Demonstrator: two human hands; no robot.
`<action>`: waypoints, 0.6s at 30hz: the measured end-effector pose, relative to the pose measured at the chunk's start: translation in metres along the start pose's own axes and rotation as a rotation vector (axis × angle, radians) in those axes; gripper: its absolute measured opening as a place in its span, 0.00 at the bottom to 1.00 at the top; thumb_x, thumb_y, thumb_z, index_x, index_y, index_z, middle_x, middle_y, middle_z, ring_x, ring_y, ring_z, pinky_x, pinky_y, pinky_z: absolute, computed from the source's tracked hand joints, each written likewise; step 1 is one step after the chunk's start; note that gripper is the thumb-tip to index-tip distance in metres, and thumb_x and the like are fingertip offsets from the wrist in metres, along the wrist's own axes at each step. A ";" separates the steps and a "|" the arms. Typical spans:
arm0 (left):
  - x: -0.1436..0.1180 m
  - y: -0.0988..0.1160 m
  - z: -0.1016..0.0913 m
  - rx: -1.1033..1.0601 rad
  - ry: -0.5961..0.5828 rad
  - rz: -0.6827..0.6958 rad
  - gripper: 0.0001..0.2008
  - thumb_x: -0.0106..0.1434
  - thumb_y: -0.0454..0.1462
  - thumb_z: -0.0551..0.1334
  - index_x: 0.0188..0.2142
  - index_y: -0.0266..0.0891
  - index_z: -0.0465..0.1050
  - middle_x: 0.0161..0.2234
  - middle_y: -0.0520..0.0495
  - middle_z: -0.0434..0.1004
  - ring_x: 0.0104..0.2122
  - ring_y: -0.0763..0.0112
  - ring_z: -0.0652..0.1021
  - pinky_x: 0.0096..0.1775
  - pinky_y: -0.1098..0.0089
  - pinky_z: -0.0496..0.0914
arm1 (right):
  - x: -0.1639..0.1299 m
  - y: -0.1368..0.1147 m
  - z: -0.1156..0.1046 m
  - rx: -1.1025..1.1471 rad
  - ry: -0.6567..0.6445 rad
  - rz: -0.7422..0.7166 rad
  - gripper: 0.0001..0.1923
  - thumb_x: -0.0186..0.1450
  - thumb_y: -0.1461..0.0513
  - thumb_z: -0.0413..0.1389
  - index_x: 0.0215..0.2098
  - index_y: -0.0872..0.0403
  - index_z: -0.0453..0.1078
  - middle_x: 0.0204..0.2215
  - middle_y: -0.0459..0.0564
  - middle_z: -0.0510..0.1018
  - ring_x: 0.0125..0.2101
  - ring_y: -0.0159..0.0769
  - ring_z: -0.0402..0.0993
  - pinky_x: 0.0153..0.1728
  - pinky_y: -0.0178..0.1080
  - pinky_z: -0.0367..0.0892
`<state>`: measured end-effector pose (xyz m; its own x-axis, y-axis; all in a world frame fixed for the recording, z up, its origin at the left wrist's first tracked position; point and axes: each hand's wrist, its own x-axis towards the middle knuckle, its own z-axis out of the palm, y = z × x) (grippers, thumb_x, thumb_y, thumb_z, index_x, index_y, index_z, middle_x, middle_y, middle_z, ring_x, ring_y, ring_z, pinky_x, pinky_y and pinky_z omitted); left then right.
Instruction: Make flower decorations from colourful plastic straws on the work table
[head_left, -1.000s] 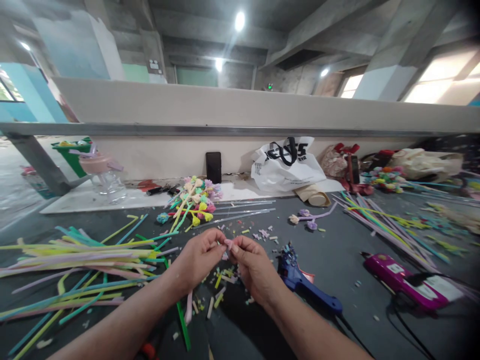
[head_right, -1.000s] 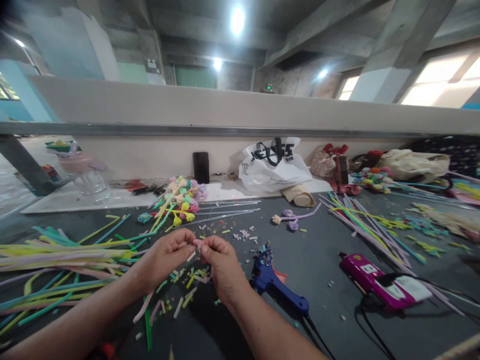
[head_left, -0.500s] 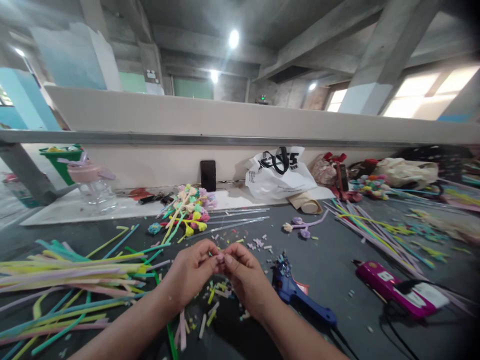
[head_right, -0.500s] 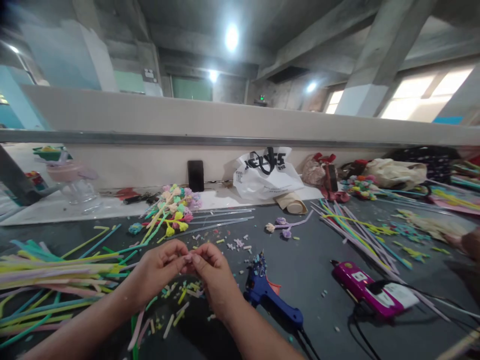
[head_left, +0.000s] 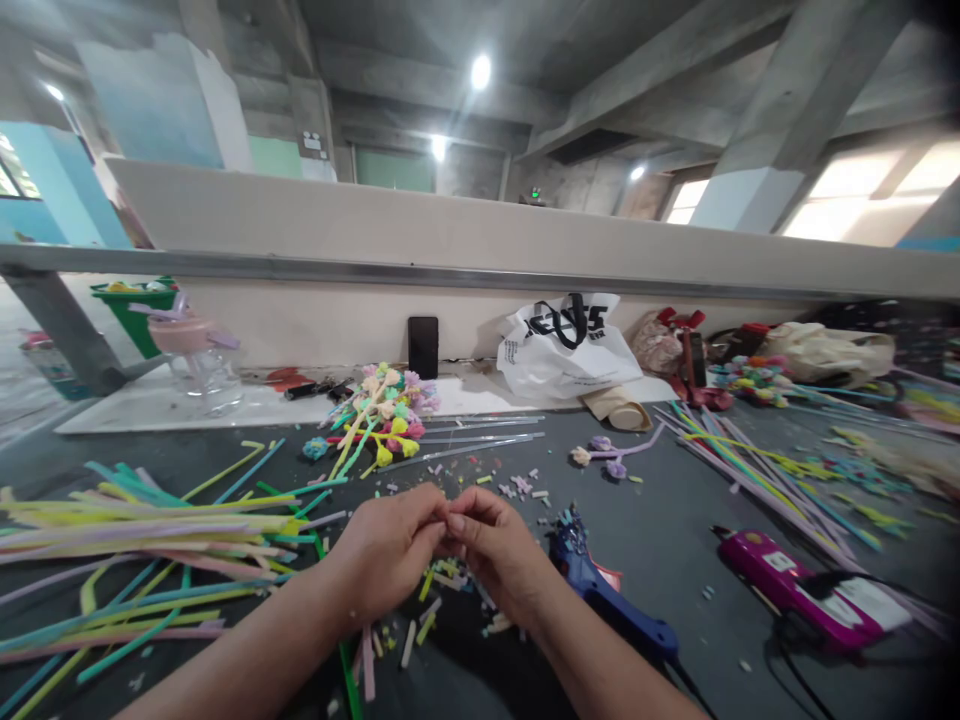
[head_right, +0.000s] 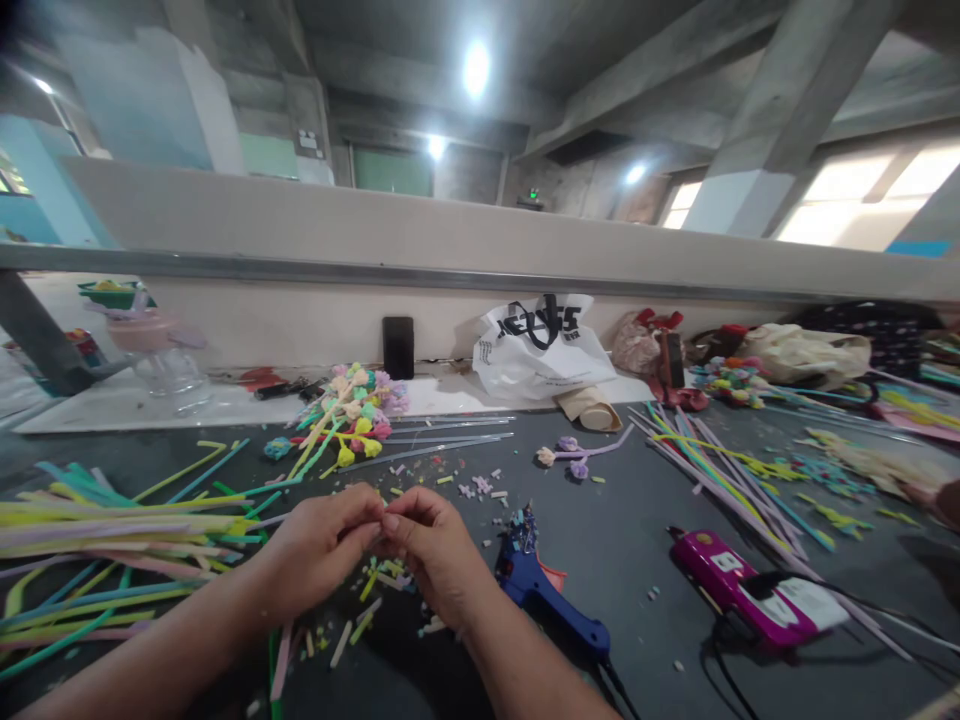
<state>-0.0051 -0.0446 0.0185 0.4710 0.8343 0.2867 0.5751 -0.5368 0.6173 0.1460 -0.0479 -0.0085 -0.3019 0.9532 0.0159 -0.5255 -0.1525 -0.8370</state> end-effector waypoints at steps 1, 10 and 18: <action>0.000 0.000 -0.002 0.026 -0.011 0.019 0.06 0.58 0.35 0.52 0.27 0.42 0.64 0.23 0.54 0.68 0.23 0.74 0.68 0.26 0.74 0.56 | 0.000 -0.001 0.000 -0.002 -0.004 0.010 0.09 0.49 0.63 0.63 0.24 0.55 0.67 0.21 0.43 0.73 0.24 0.29 0.68 0.30 0.35 0.64; 0.005 -0.005 -0.018 0.138 -0.057 0.059 0.05 0.58 0.36 0.53 0.26 0.41 0.64 0.22 0.54 0.67 0.23 0.74 0.67 0.25 0.74 0.55 | 0.001 -0.007 -0.003 -0.124 -0.040 0.052 0.10 0.49 0.61 0.63 0.21 0.56 0.67 0.19 0.41 0.70 0.18 0.25 0.62 0.29 0.36 0.66; 0.006 -0.009 -0.007 -0.009 -0.010 -0.018 0.06 0.58 0.37 0.53 0.25 0.41 0.63 0.20 0.55 0.64 0.22 0.74 0.65 0.25 0.74 0.55 | 0.001 -0.002 -0.004 -0.050 -0.081 0.069 0.13 0.50 0.60 0.63 0.30 0.53 0.64 0.25 0.42 0.71 0.23 0.28 0.69 0.29 0.35 0.65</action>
<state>-0.0122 -0.0335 0.0197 0.4670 0.8426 0.2683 0.5776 -0.5204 0.6289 0.1494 -0.0455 -0.0090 -0.3999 0.9165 -0.0004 -0.4620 -0.2019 -0.8636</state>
